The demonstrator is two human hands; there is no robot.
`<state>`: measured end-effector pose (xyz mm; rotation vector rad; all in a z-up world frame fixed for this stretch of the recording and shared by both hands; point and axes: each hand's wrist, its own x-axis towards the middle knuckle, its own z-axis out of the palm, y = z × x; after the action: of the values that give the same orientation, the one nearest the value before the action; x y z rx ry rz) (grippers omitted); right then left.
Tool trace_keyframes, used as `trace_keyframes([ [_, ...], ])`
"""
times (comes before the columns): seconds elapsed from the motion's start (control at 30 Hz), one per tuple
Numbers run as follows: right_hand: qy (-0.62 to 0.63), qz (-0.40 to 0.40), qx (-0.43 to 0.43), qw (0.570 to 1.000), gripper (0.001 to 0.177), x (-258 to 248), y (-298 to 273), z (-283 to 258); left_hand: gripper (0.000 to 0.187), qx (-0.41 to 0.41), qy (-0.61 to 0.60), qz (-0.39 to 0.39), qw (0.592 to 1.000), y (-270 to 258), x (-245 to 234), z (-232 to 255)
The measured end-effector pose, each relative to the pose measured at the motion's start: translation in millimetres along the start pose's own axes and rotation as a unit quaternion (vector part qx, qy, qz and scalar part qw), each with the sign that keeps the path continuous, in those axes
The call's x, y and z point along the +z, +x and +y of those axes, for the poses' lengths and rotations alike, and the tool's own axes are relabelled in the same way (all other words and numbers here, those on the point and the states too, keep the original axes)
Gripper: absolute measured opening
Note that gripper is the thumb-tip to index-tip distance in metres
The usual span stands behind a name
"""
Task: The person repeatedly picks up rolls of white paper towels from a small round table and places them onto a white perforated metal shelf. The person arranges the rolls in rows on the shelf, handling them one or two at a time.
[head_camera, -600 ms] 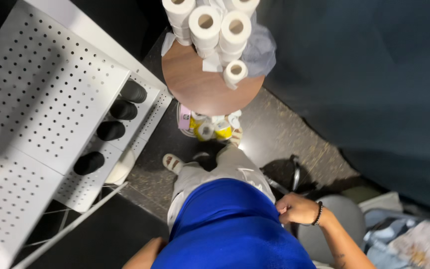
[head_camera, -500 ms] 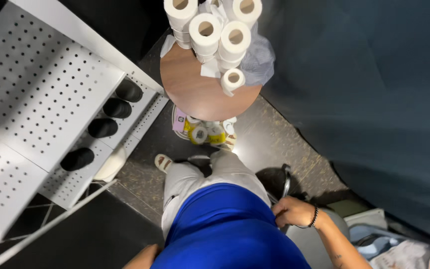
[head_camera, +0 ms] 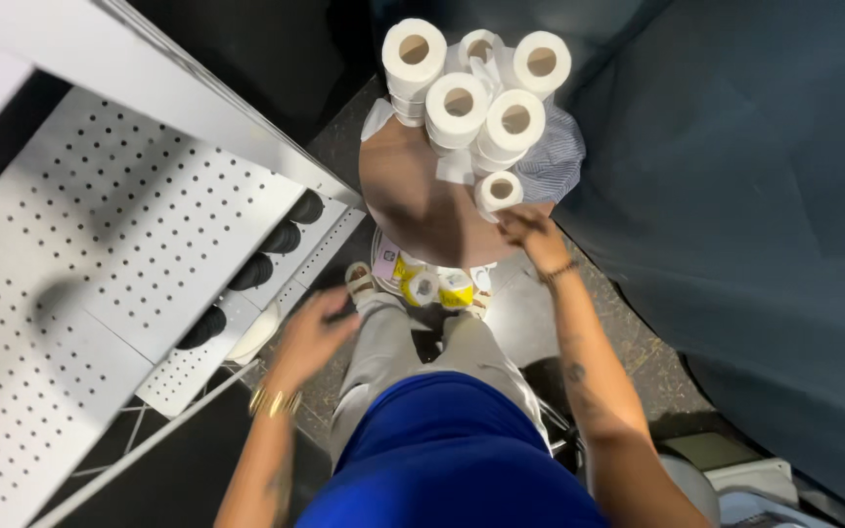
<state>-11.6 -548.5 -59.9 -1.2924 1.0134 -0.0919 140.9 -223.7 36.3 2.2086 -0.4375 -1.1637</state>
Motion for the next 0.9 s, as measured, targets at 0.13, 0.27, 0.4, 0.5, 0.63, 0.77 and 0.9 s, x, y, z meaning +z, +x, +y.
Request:
trace_keyframes([
  [0.13,0.134,0.036,0.017,0.99,0.036,55.3,63.3,-24.4,0.064,0.066,-0.22,-0.005,0.973,148.5,34.1,48.9],
  [0.27,0.12,0.127,0.008,0.985,0.051,75.8,95.8,-30.6,0.067,0.093,-0.203,0.049,0.974,254.5,54.1,101.2],
  [0.4,0.093,0.149,0.045,0.983,0.067,85.8,104.8,-35.4,0.075,0.044,-0.306,0.043,0.95,294.8,65.7,129.6],
  [0.5,0.117,0.062,0.023,0.991,0.08,88.8,100.4,-44.1,0.075,0.023,-0.324,0.033,0.945,301.4,77.2,129.3],
  [0.63,0.11,0.061,0.014,0.992,0.083,91.3,93.7,-49.2,0.079,0.043,-0.267,-0.019,0.962,292.0,71.0,135.8],
  [0.77,0.09,0.057,0.004,0.994,0.076,86.3,96.8,-37.0,0.069,0.075,-0.16,0.027,0.984,282.7,70.0,130.1],
  [0.9,0.101,0.059,-0.044,0.992,0.065,84.9,82.2,-7.3,0.039,0.135,-0.163,0.041,0.976,201.4,43.7,153.3],
])
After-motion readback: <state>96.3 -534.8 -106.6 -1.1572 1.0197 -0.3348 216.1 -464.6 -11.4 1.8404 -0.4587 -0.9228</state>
